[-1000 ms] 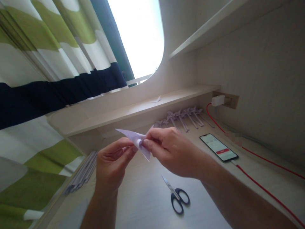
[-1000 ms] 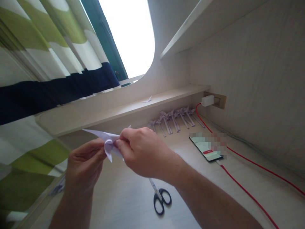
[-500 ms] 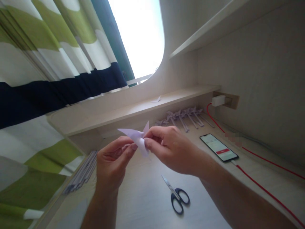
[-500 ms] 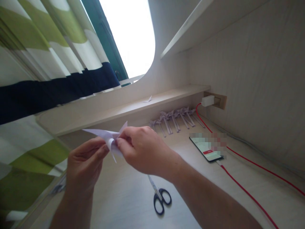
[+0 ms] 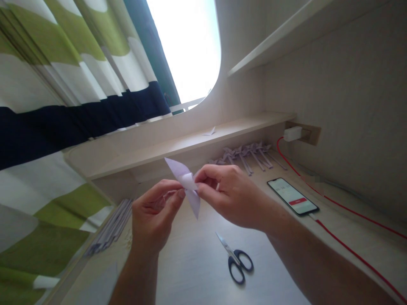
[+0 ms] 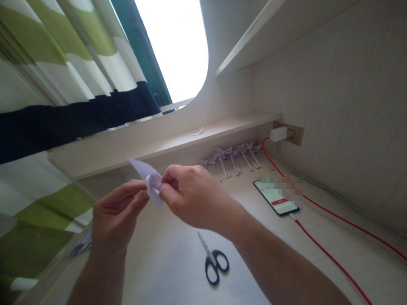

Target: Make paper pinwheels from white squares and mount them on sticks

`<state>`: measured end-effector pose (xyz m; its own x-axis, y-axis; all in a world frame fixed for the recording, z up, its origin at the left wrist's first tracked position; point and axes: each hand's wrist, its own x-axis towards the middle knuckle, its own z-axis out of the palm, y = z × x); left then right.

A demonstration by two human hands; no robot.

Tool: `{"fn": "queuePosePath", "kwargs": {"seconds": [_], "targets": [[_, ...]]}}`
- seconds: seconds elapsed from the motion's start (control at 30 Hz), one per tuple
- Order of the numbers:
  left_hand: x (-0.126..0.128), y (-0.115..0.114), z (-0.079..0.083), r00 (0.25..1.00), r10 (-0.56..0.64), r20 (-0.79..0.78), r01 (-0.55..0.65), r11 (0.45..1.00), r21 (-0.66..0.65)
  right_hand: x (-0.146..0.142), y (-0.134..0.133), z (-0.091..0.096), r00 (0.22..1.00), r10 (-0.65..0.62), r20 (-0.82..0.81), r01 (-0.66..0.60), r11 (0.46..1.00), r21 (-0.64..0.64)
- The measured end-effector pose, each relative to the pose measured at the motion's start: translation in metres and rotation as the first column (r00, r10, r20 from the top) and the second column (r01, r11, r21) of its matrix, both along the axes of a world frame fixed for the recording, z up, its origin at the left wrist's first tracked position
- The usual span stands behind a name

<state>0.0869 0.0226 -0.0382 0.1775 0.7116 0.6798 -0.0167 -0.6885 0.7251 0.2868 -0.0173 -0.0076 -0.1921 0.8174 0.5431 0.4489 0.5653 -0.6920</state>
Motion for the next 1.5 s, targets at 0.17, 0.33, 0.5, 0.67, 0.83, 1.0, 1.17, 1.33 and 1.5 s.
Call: {"fn": "queuePosePath", "kwargs": {"seconds": [0.17,0.33,0.5,0.67,0.83,1.0,1.17,1.33,1.5], "targets": [[0.001,-0.002,0.002,0.999,0.004,-0.033,-0.004,1.0,-0.002,-0.002,0.001,-0.002,0.999,-0.029,0.022,0.029,0.999,0.016],[0.002,-0.003,0.001,0.997,0.039,-0.065,-0.038,0.999,0.024,-0.002,0.002,-0.003,0.998,-0.054,0.036,0.053,0.998,0.026],[0.001,-0.001,-0.003,0.994,0.061,-0.094,-0.055,0.996,0.07,-0.002,0.004,-0.005,0.997,-0.064,0.04,0.063,0.998,0.029],[-0.002,0.008,-0.011,0.981,0.105,-0.166,-0.089,0.991,0.098,0.001,0.014,-0.007,0.998,-0.032,0.056,0.034,0.999,-0.025],[-0.008,0.024,-0.018,0.958,0.119,-0.26,-0.108,0.993,0.056,-0.002,0.033,-0.018,0.999,0.032,0.042,-0.025,0.987,-0.162],[-0.016,0.038,-0.021,0.941,0.056,-0.332,-0.063,0.998,-0.008,-0.009,0.049,-0.035,0.995,0.074,-0.071,-0.092,0.949,-0.303],[-0.022,0.038,-0.013,0.916,-0.004,-0.401,0.011,1.0,0.015,-0.012,0.045,-0.044,0.988,0.076,-0.135,-0.116,0.941,-0.317],[-0.025,0.031,-0.004,0.872,-0.041,-0.487,0.047,0.999,0.0,-0.016,0.035,-0.056,0.98,0.061,-0.187,-0.113,0.954,-0.279],[-0.021,0.022,-0.022,0.884,-0.157,-0.44,0.075,0.977,-0.199,-0.015,0.024,-0.08,0.969,0.018,-0.248,-0.09,0.955,-0.283]]}}
